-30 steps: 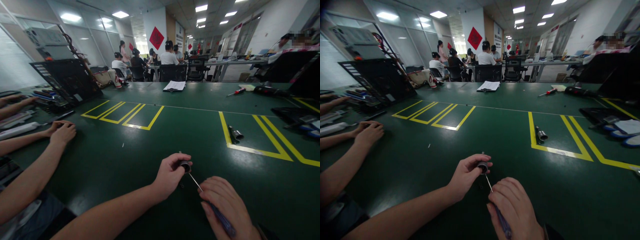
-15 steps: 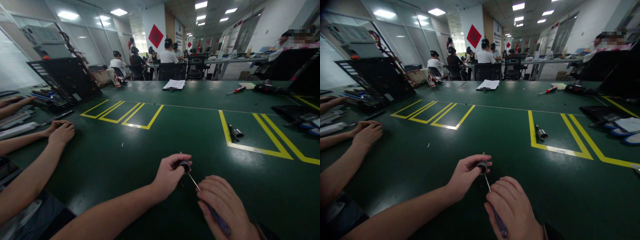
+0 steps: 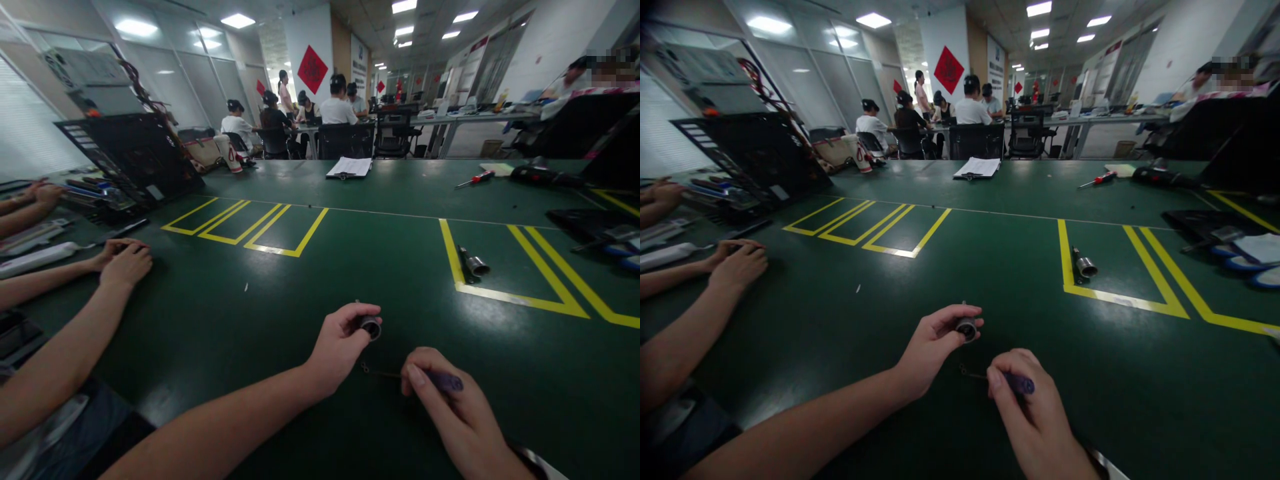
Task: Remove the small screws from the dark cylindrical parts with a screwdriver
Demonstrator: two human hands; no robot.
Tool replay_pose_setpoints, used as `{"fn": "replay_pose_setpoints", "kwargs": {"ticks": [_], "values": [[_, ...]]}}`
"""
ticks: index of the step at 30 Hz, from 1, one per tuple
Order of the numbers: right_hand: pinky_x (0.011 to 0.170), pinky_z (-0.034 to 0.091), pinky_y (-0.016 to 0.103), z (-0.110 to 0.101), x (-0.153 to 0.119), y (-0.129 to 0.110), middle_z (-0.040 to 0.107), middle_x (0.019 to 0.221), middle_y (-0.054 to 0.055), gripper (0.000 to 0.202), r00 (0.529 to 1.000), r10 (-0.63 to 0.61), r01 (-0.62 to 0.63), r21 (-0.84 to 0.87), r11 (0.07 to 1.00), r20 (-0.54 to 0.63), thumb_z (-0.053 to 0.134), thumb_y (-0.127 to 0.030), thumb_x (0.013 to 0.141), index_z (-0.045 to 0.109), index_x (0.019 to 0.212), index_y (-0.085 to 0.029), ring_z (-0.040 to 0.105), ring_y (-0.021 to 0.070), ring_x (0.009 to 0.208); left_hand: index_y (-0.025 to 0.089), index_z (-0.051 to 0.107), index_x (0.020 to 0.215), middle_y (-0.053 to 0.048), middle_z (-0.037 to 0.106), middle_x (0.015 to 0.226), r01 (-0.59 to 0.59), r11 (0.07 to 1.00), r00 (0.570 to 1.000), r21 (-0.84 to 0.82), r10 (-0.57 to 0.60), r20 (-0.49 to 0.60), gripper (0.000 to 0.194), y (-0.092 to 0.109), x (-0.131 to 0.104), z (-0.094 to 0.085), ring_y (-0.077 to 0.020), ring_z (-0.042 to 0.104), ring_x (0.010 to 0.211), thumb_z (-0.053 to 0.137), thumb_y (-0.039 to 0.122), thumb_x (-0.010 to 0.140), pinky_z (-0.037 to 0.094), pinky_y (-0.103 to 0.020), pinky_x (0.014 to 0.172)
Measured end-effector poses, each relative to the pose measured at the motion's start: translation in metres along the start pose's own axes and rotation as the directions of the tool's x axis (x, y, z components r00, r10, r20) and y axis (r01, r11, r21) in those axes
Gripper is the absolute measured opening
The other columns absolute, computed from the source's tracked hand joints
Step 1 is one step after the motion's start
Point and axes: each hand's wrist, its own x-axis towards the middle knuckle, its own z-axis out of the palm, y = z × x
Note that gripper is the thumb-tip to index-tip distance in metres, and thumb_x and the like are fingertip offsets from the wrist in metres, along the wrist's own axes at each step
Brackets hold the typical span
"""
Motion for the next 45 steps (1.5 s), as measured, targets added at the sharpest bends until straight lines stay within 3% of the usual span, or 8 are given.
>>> {"fn": "replay_pose_setpoints", "kwargs": {"ticks": [8, 11, 14, 17, 21, 25, 31, 45], "values": [[0.055, 0.046, 0.025, -0.001, -0.001, -0.004, 0.056, 0.067, 0.000, 0.021, 0.996, -0.077, 0.081, -0.088, 0.993, 0.044, 0.042, -0.024, 0.091, 0.054, 0.073, -0.022, 0.057, 0.0138, 0.061, 0.016, 0.067, 0.097, -0.007, 0.065, 0.102, 0.023, 1.000, 1.000, 0.016, -0.023, 0.010, 0.037, 0.002, 0.000, 0.000, -0.0219, 0.062, 0.100, 0.052, 0.004, 0.066, 0.048, -0.038, 0.091], [0.058, 0.047, 0.028, -0.005, 0.000, -0.011, 0.056, 0.064, 0.000, 0.019, 0.977, -0.201, 0.210, -0.166, 0.964, 0.065, 0.043, -0.021, 0.089, 0.051, 0.071, -0.022, 0.056, 0.0147, 0.060, 0.016, 0.067, 0.098, -0.007, 0.066, 0.101, 0.048, 0.999, 0.999, 0.020, -0.048, 0.003, 0.037, 0.003, 0.000, -0.001, -0.0213, 0.062, 0.099, 0.052, 0.004, 0.066, 0.048, -0.038, 0.091], [0.064, 0.049, 0.031, -0.007, 0.001, -0.017, 0.058, 0.061, -0.001, 0.013, 0.930, -0.361, 0.368, -0.239, 0.899, 0.074, 0.045, -0.016, 0.084, 0.050, 0.074, -0.023, 0.057, 0.0148, 0.057, 0.016, 0.067, 0.099, -0.007, 0.067, 0.099, 0.072, 0.997, 0.997, 0.015, -0.072, -0.001, 0.036, 0.004, 0.000, 0.000, -0.0209, 0.062, 0.095, 0.053, 0.005, 0.067, 0.049, -0.038, 0.089], [0.073, 0.049, 0.032, -0.006, 0.001, -0.018, 0.061, 0.062, -0.002, 0.014, 0.895, -0.434, 0.444, -0.285, 0.849, 0.103, 0.047, -0.009, 0.079, 0.051, 0.077, -0.022, 0.059, 0.0138, 0.055, 0.015, 0.066, 0.099, -0.007, 0.068, 0.097, 0.075, 0.997, 0.997, -0.015, -0.075, -0.007, 0.033, 0.004, 0.000, 0.001, -0.0210, 0.063, 0.094, 0.055, 0.007, 0.069, 0.050, -0.038, 0.087], [0.078, 0.049, 0.034, -0.009, -0.001, -0.015, 0.062, 0.065, -0.002, 0.014, 0.879, -0.473, 0.468, -0.297, 0.832, 0.058, 0.048, -0.008, 0.077, 0.051, 0.080, -0.022, 0.061, 0.0141, 0.058, 0.014, 0.066, 0.100, -0.007, 0.068, 0.097, 0.074, 0.997, 0.997, -0.028, -0.074, -0.023, 0.033, 0.003, 0.001, 0.001, -0.0205, 0.063, 0.092, 0.056, 0.007, 0.070, 0.051, -0.038, 0.086], [0.083, 0.047, 0.034, -0.010, -0.003, -0.009, 0.067, 0.076, 0.002, 0.019, 0.835, -0.550, 0.512, -0.326, 0.795, -0.030, 0.047, -0.008, 0.079, 0.054, 0.092, -0.020, 0.065, 0.0160, 0.073, 0.013, 0.065, 0.101, -0.007, 0.068, 0.097, 0.083, 0.996, 0.996, -0.027, -0.083, -0.021, 0.033, 0.003, 0.001, 0.001, -0.0200, 0.063, 0.093, 0.056, 0.006, 0.070, 0.051, -0.036, 0.087], [0.088, 0.043, 0.033, -0.008, -0.002, 0.001, 0.067, 0.083, 0.004, 0.015, 0.842, -0.539, 0.503, -0.374, 0.779, 0.009, 0.051, -0.011, 0.082, 0.055, 0.095, -0.017, 0.065, 0.0167, 0.084, 0.013, 0.065, 0.101, -0.007, 0.068, 0.097, 0.090, 0.996, 0.996, -0.003, -0.090, 0.024, 0.033, 0.003, -0.001, 0.003, -0.0191, 0.064, 0.093, 0.054, 0.005, 0.070, 0.052, -0.032, 0.084], [0.085, 0.043, 0.032, -0.010, 0.003, -0.005, 0.070, 0.077, 0.004, 0.015, 0.794, -0.607, 0.557, -0.454, 0.695, 0.044, 0.050, -0.010, 0.080, 0.056, 0.091, -0.017, 0.067, 0.0158, 0.076, 0.012, 0.068, 0.094, -0.006, 0.068, 0.090, 0.065, 0.997, 0.998, 0.040, -0.066, 0.013, 0.023, 0.002, -0.002, 0.004, -0.0179, 0.067, 0.082, 0.055, 0.011, 0.074, 0.055, -0.029, 0.074]]}}
